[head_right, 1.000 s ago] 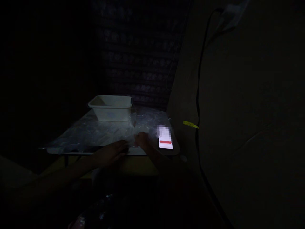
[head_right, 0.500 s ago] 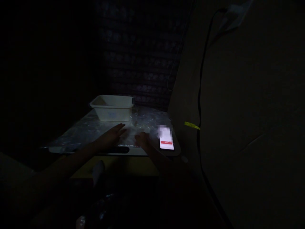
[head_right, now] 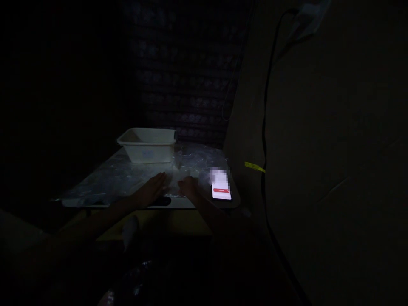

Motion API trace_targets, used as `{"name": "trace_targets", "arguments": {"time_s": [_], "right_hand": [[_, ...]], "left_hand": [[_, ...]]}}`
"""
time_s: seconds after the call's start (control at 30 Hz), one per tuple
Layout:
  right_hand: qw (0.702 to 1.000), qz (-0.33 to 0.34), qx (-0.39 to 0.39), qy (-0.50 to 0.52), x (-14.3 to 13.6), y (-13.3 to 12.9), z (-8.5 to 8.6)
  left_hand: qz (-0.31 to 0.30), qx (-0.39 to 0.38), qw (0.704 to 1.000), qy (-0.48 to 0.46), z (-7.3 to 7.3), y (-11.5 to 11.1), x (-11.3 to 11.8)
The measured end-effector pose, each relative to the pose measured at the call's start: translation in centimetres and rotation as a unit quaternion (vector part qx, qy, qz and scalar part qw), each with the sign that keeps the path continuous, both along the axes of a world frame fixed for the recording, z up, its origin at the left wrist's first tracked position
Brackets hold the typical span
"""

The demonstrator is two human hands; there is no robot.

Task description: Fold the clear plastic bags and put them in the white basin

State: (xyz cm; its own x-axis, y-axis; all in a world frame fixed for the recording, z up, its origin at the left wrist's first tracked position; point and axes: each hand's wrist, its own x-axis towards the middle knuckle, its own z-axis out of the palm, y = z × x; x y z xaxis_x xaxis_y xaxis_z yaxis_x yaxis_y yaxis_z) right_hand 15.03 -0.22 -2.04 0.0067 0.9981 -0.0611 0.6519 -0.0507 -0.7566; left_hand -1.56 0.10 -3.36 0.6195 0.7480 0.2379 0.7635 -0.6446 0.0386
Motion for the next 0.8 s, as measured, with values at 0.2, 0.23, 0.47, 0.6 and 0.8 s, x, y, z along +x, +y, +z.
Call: {"name": "trace_targets", "arguments": {"time_s": [0.2, 0.23, 0.47, 0.6, 0.8], "right_hand": [[0.999, -0.017, 0.004, 0.035, 0.1, 0.0, -0.2], [0.999, -0.024, 0.006, 0.045, 0.1, 0.1, -0.4], [0.985, -0.053, -0.007, 0.163, 0.3, 0.1, -1.0], [0.981, -0.045, -0.002, 0.188, 0.3, -0.2, -0.8], [0.982, -0.035, 0.01, 0.187, 0.3, 0.0, -1.2]], "left_hand": [[0.022, -0.029, 0.997, 0.062, -0.9, -0.8, -0.4], [0.023, -0.029, 0.997, 0.067, -1.0, -0.9, -0.3], [0.069, -0.02, 0.997, 0.0, 0.4, -1.2, 0.4], [0.178, -0.081, 0.97, -0.145, 3.2, -0.6, -0.3], [0.232, -0.346, 0.883, -0.218, 4.9, -0.4, -2.5]]}}
